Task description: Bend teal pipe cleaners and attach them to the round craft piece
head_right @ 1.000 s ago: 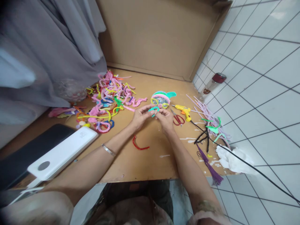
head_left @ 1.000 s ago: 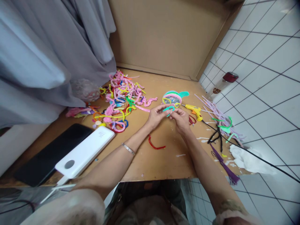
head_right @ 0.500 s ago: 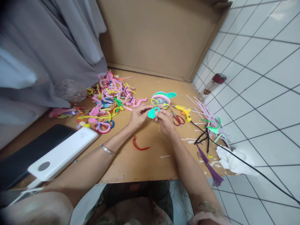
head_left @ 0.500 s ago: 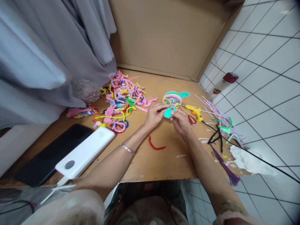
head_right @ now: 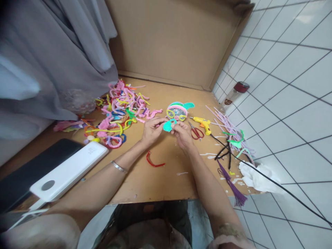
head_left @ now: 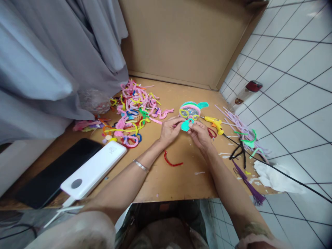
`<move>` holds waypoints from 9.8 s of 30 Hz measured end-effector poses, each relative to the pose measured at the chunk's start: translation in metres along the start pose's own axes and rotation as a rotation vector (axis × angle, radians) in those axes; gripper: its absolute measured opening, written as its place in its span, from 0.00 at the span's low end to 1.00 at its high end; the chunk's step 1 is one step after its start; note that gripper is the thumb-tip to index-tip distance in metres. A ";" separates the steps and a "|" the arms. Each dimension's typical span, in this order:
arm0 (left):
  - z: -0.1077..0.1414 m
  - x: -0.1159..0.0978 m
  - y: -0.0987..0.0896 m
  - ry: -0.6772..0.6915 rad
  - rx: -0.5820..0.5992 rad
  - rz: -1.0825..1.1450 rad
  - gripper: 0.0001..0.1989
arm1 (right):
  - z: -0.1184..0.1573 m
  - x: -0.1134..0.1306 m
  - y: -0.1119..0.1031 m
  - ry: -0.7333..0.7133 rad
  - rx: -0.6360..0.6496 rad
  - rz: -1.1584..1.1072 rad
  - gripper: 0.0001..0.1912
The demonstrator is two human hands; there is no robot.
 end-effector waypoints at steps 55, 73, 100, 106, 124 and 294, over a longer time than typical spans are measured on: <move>0.009 0.020 0.016 -0.241 -0.099 0.231 0.12 | 0.001 0.007 -0.006 -0.177 -0.188 0.098 0.09; 0.008 0.017 0.014 -0.195 -0.091 0.221 0.12 | -0.001 0.006 -0.006 -0.188 -0.146 0.129 0.15; 0.008 0.017 0.021 -0.250 -0.053 0.324 0.20 | -0.002 0.003 -0.006 -0.149 -0.143 0.099 0.16; 0.008 0.015 0.015 -0.168 -0.075 0.213 0.10 | -0.001 0.003 -0.007 -0.156 -0.137 0.132 0.17; 0.005 0.037 0.012 -0.309 -0.173 0.342 0.22 | -0.003 -0.002 -0.012 -0.203 -0.202 0.153 0.18; 0.012 0.032 0.011 -0.133 -0.037 -0.027 0.12 | -0.006 -0.020 -0.006 -0.278 -0.135 0.268 0.18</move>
Point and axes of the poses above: each hand's wrist, its own z-axis away from the middle knuckle, its own y-axis out of the palm, x = y × z, the point moved 4 cm from there along -z, towards the middle knuckle, and after that the axes turned 2 degrees about y, right-handed, at the moved point
